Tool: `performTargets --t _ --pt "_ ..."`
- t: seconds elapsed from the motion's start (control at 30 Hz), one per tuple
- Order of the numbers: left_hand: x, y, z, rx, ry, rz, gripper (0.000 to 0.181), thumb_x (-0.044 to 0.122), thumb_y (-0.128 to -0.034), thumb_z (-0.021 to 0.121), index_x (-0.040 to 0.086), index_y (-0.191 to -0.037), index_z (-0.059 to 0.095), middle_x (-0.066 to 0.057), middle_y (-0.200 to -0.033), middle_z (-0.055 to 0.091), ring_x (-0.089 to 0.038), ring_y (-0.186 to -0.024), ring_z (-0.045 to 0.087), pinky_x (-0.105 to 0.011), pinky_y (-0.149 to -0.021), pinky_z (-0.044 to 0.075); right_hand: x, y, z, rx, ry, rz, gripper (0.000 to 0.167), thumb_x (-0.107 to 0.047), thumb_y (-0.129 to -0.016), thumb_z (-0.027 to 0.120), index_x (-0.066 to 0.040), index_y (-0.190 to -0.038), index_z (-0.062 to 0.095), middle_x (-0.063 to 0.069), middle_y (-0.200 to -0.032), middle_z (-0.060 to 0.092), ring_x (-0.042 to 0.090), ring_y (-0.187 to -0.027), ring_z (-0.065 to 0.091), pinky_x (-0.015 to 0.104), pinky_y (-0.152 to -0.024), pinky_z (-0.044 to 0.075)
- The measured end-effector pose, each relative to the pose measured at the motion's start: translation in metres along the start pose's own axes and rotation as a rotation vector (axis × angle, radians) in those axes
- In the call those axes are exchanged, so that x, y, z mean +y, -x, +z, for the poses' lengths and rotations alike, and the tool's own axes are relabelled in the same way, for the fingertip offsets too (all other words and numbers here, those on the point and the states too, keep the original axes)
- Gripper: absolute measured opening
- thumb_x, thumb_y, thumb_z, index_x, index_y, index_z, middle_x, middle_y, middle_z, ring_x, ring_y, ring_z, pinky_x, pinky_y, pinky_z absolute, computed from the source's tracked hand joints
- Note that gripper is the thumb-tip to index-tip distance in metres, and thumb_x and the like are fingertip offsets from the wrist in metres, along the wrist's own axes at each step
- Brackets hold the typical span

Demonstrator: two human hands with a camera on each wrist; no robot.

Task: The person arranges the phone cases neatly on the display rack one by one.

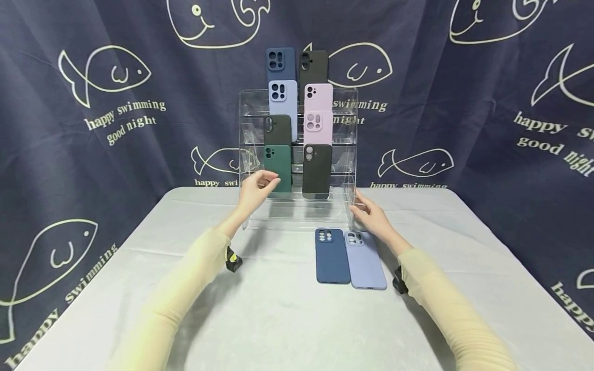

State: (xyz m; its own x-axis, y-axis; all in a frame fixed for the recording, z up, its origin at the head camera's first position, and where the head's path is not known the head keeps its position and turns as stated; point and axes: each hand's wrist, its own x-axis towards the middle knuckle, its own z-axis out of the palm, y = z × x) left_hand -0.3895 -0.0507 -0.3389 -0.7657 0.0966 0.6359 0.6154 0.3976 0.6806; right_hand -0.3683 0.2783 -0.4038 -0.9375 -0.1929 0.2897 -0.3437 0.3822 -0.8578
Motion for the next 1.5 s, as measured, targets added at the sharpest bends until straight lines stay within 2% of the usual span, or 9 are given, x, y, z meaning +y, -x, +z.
performTargets --t 0.1,0.23,0.33,0.57,0.83,0.97,1.17,1.3,1.5 --pt "0.004 0.005 0.008 -0.058 -0.002 -0.026 0.017 0.017 -0.0866 0.067 0.003 -0.097 0.067 -0.011 -0.086 0.069 -0.018 -0.070 0.062 -0.016 -0.062 0.051 -0.001 -0.001 0.000 -0.007 -0.001 -0.002 0.065 -0.020 -0.097 0.052 -0.010 -0.149 0.015 0.031 -0.141 0.036 0.006 -0.113 0.053 0.012 -0.089 0.049" --pt "0.009 0.013 0.022 -0.151 -0.008 -0.051 0.017 0.019 -0.0871 0.067 0.005 -0.096 0.068 -0.010 -0.084 0.070 -0.016 -0.069 0.062 -0.017 -0.061 0.051 -0.001 -0.001 -0.001 -0.014 -0.011 -0.011 0.065 -0.020 -0.097 0.052 -0.009 -0.149 0.015 0.032 -0.140 0.036 -0.010 -0.103 0.050 0.011 -0.088 0.048" --pt "0.012 0.019 0.033 -0.251 -0.033 -0.054 0.017 0.021 -0.0875 0.067 0.006 -0.096 0.068 -0.009 -0.088 0.071 -0.015 -0.072 0.064 -0.017 -0.063 0.052 -0.001 0.000 -0.001 -0.011 -0.020 -0.020 0.064 -0.020 -0.097 0.051 -0.008 -0.149 0.015 0.032 -0.139 0.037 -0.014 -0.100 0.050 0.009 -0.087 0.048" --pt "0.005 0.035 0.060 -0.493 -0.156 -0.002 0.013 0.020 -0.0887 0.064 0.008 -0.092 0.069 -0.005 -0.089 0.071 -0.012 -0.075 0.064 -0.013 -0.065 0.050 -0.001 0.001 0.002 -0.002 -0.044 -0.033 0.062 -0.013 -0.097 0.049 -0.006 -0.149 0.016 0.034 -0.138 0.036 -0.019 -0.093 0.050 0.005 -0.084 0.047" --pt "0.003 0.044 0.076 -0.681 -0.167 0.030 0.019 0.019 -0.0921 0.059 0.006 -0.104 0.067 -0.006 -0.102 0.070 -0.020 -0.096 0.065 -0.023 -0.087 0.052 0.000 0.000 0.003 -0.006 -0.039 -0.023 0.065 -0.020 -0.097 0.052 -0.010 -0.150 0.015 0.032 -0.141 0.035 -0.015 -0.099 0.049 0.007 -0.086 0.047" --pt "0.002 0.048 0.080 -0.775 -0.188 0.001 0.026 0.022 -0.0938 0.056 0.011 -0.116 0.064 -0.005 -0.117 0.066 -0.021 -0.114 0.059 -0.030 -0.100 0.047 -0.001 0.001 0.002 0.001 -0.040 -0.025 0.064 -0.018 -0.097 0.052 -0.009 -0.149 0.016 0.032 -0.140 0.037 -0.015 -0.099 0.049 0.008 -0.086 0.048" --pt "-0.001 0.055 0.083 -0.920 -0.262 0.042 0.029 0.021 -0.0968 0.050 0.014 -0.123 0.062 -0.002 -0.128 0.061 -0.019 -0.124 0.051 -0.029 -0.109 0.038 0.000 0.001 0.001 0.001 -0.030 -0.030 0.064 -0.016 -0.097 0.052 -0.009 -0.149 0.016 0.032 -0.138 0.038 -0.016 -0.098 0.049 0.006 -0.085 0.047" --pt "0.001 0.057 0.081 -0.971 -0.286 0.076 0.027 0.019 -0.0965 0.051 0.012 -0.119 0.064 -0.002 -0.126 0.062 -0.018 -0.123 0.052 -0.027 -0.108 0.039 -0.001 0.002 0.001 0.004 -0.030 -0.027 0.062 -0.013 -0.097 0.050 -0.008 -0.149 0.016 0.033 -0.138 0.037 -0.018 -0.096 0.049 0.004 -0.083 0.047" --pt "0.002 0.056 0.080 -0.980 -0.327 0.102 0.023 0.019 -0.0955 0.053 0.012 -0.113 0.066 -0.002 -0.121 0.064 -0.015 -0.118 0.055 -0.024 -0.106 0.040 -0.001 0.000 0.002 0.011 -0.045 -0.037 0.063 -0.014 -0.097 0.051 -0.005 -0.149 0.018 0.035 -0.136 0.038 -0.018 -0.091 0.051 0.005 -0.083 0.048"
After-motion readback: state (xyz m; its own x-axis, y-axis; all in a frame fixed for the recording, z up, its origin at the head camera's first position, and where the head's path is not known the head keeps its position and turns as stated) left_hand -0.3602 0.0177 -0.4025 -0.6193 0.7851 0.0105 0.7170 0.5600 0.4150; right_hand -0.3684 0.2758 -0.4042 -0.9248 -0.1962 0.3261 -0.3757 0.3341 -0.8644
